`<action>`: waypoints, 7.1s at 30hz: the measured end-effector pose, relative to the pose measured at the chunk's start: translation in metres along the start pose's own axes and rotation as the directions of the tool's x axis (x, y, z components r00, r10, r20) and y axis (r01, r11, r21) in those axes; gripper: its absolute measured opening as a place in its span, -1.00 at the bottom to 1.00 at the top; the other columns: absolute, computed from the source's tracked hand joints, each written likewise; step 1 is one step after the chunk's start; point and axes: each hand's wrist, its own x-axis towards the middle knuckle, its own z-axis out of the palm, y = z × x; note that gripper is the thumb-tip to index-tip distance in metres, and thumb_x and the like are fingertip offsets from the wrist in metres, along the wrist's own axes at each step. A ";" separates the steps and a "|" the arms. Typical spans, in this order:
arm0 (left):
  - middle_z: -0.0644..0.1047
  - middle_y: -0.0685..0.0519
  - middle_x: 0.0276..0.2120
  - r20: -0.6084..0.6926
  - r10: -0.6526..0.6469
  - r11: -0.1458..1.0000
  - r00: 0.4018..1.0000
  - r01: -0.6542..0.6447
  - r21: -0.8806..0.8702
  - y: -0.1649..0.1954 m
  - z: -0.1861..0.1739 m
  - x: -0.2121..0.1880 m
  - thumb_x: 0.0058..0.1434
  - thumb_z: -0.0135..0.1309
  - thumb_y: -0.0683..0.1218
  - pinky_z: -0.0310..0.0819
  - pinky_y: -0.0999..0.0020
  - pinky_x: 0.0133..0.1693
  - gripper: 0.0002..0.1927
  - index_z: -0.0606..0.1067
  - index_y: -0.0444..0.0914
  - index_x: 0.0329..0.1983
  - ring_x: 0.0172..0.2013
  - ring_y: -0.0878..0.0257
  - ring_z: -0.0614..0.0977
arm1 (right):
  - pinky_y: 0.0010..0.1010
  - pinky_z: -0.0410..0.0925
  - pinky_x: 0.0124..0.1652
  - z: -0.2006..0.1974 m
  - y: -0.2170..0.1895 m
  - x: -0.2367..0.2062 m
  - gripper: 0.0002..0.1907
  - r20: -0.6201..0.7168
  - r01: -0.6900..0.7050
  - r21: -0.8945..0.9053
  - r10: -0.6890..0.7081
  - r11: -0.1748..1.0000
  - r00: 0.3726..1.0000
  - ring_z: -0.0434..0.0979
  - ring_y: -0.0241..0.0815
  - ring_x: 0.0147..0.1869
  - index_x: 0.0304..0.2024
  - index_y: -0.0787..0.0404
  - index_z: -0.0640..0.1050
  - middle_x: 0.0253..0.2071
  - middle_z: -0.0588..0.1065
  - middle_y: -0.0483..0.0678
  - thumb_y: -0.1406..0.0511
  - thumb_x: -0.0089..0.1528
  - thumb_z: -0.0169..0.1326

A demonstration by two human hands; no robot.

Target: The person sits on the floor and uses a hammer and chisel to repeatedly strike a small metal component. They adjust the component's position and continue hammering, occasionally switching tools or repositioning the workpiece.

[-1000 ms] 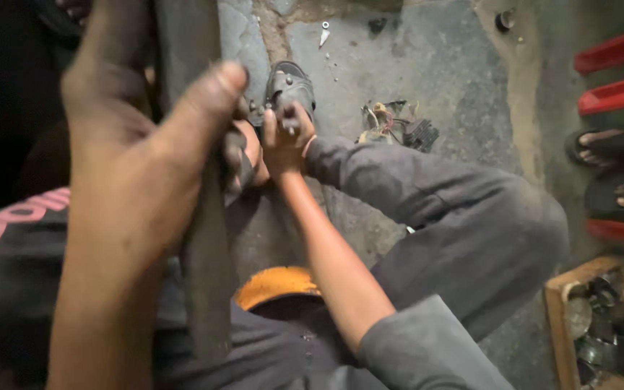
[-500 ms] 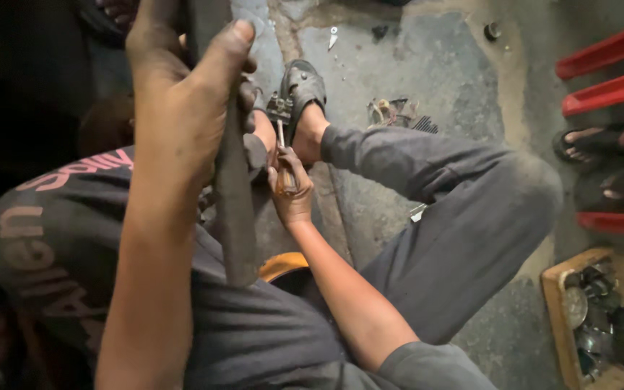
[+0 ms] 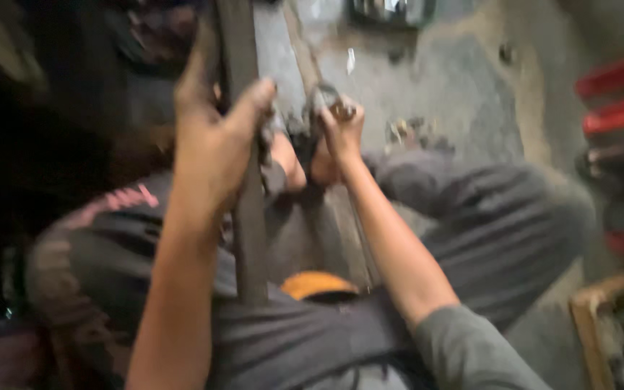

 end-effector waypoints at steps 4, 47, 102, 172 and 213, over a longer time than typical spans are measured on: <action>0.53 0.14 -0.13 -0.097 -0.096 0.995 0.991 0.098 0.020 -0.011 -0.019 0.004 0.31 0.09 -0.29 0.49 0.51 -0.27 -0.26 0.16 -0.23 0.54 -0.28 0.44 0.53 | -0.37 0.29 -0.53 0.016 -0.020 0.013 -0.77 0.081 -0.104 0.007 0.103 0.995 0.991 0.43 -0.33 -0.59 -0.62 0.26 0.49 -0.66 0.45 -0.10 0.36 0.10 0.20; 0.57 -0.41 -0.32 0.057 -0.051 0.518 0.997 -0.023 0.855 -0.076 0.056 0.023 0.36 0.08 0.06 0.51 -0.07 -0.26 -0.44 0.32 -0.50 0.16 -0.30 -0.29 0.67 | -0.21 0.33 -0.41 0.059 0.017 0.008 -0.80 0.185 -0.123 0.254 0.076 0.959 0.980 0.37 -0.25 -0.42 -0.49 0.27 0.49 -0.57 0.43 0.05 0.29 0.14 0.19; 0.54 -0.41 -0.43 0.053 -0.305 0.313 0.951 0.048 0.949 -0.070 0.045 0.042 0.28 0.14 0.09 0.45 -0.22 -0.27 -0.58 0.35 -0.35 -0.10 -0.30 -0.39 0.60 | -0.26 0.34 -0.28 0.065 0.041 0.016 -0.78 0.215 0.019 0.198 -0.062 0.980 0.975 0.43 -0.10 -0.31 -0.30 0.30 0.51 -0.40 0.47 0.03 0.29 0.16 0.24; 0.56 -0.43 -0.32 0.127 -0.107 0.610 0.986 -0.036 0.792 -0.084 0.030 0.037 0.33 0.09 0.04 0.47 -0.15 -0.27 -0.57 0.31 -0.38 0.01 -0.19 -0.40 0.59 | -0.30 0.31 -0.47 0.069 0.042 0.013 -0.92 0.306 0.012 0.218 -0.080 0.976 0.949 0.45 -0.24 -0.50 -0.46 0.29 0.49 -0.56 0.45 -0.03 0.38 0.12 0.08; 0.61 -0.19 -0.32 0.226 -0.143 0.881 0.963 0.020 0.473 -0.169 0.030 -0.028 0.36 0.09 0.07 0.50 0.21 -0.21 -0.58 0.50 -0.38 0.04 -0.30 0.08 0.65 | -0.39 0.24 -0.66 -0.090 -0.088 -0.152 -0.74 0.639 -0.861 0.193 0.605 0.471 0.475 0.31 -0.31 -0.68 -0.20 0.23 0.41 -0.60 0.35 -0.14 0.38 0.12 0.20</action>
